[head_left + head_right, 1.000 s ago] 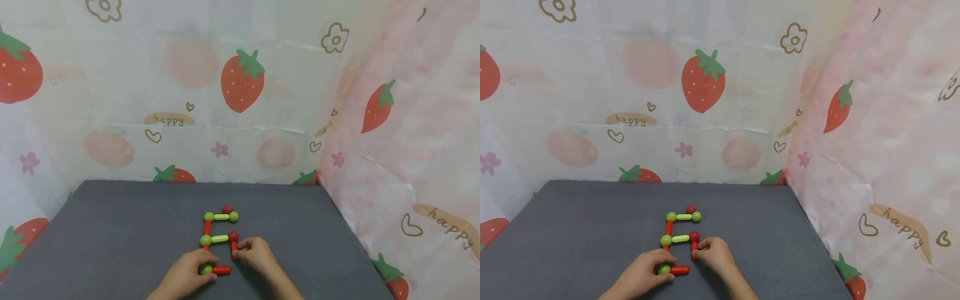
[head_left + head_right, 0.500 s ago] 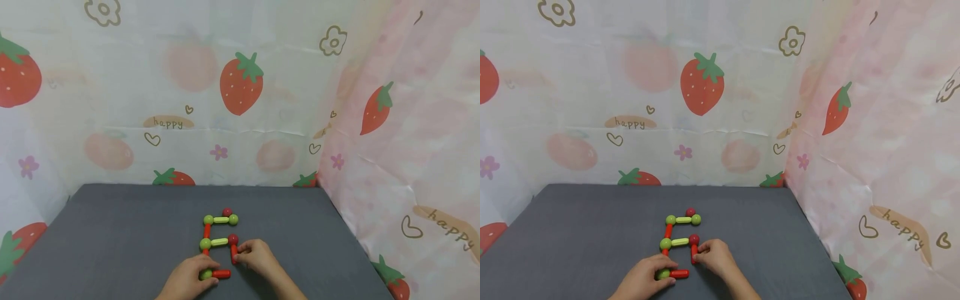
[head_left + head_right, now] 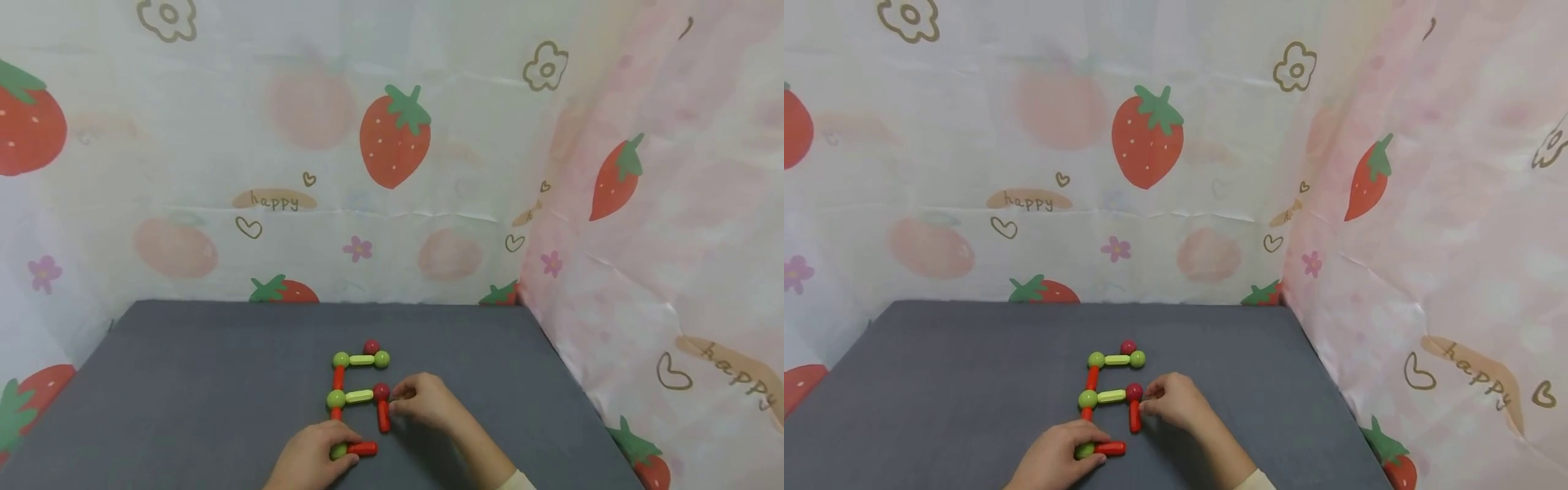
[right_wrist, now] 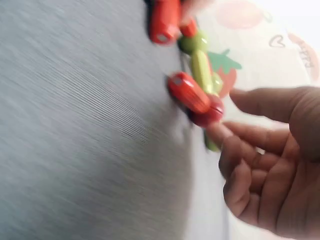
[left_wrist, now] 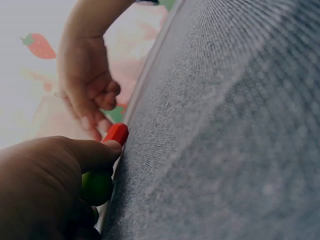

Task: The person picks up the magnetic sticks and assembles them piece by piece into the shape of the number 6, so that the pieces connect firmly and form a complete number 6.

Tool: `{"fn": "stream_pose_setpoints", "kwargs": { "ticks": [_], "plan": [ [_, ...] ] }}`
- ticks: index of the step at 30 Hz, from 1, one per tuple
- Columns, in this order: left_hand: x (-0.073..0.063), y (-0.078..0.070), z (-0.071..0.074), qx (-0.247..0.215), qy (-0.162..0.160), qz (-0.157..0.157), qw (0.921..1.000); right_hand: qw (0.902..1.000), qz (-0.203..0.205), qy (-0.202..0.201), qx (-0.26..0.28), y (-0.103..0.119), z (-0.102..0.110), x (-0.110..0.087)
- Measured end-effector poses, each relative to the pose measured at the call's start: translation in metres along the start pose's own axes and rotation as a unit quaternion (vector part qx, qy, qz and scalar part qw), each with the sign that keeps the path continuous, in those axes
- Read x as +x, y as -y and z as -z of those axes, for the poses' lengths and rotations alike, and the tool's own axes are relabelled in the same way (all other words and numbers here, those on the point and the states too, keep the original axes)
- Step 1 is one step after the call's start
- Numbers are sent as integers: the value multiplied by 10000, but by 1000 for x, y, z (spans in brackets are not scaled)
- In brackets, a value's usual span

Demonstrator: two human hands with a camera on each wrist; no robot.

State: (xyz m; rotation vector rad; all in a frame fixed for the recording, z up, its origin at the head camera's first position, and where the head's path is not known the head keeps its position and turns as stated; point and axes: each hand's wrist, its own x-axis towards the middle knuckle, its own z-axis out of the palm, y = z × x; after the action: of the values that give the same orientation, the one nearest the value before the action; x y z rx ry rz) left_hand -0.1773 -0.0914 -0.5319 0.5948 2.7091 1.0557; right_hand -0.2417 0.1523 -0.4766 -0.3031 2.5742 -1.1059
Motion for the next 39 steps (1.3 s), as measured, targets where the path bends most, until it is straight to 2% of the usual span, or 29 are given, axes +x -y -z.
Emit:
{"fn": "stream_pose_setpoints", "kwargs": {
  "ticks": [5, 9, 15, 19, 24, 29, 39],
  "plan": [
    [0, -1, 0, -164, 156, 261, 9994, 9971, 526, 51, -543, 4, 19, 15],
    [3, -3, 1, -211, 124, 260, 9994, 9941, 779, -188, -738, 9, 34, 30],
    [1, -3, 1, -239, 77, 232, 9994, 9907, 1025, -457, -769, 17, 39, 52],
    [0, -3, 2, -258, 123, 156, 9995, 9908, 979, -657, -666, 21, 36, 67],
    [0, -1, 2, -187, 36, 7, 9998, 9903, 967, -827, -555, 24, 30, 85],
    [-2, -1, 3, -99, -41, -66, 9999, 9916, 988, -753, -373, 25, 21, 98],
    [-3, -2, 5, -172, 5, 3, 9999, 9962, 603, -560, -272, 14, 5, 111]
  ]
}}
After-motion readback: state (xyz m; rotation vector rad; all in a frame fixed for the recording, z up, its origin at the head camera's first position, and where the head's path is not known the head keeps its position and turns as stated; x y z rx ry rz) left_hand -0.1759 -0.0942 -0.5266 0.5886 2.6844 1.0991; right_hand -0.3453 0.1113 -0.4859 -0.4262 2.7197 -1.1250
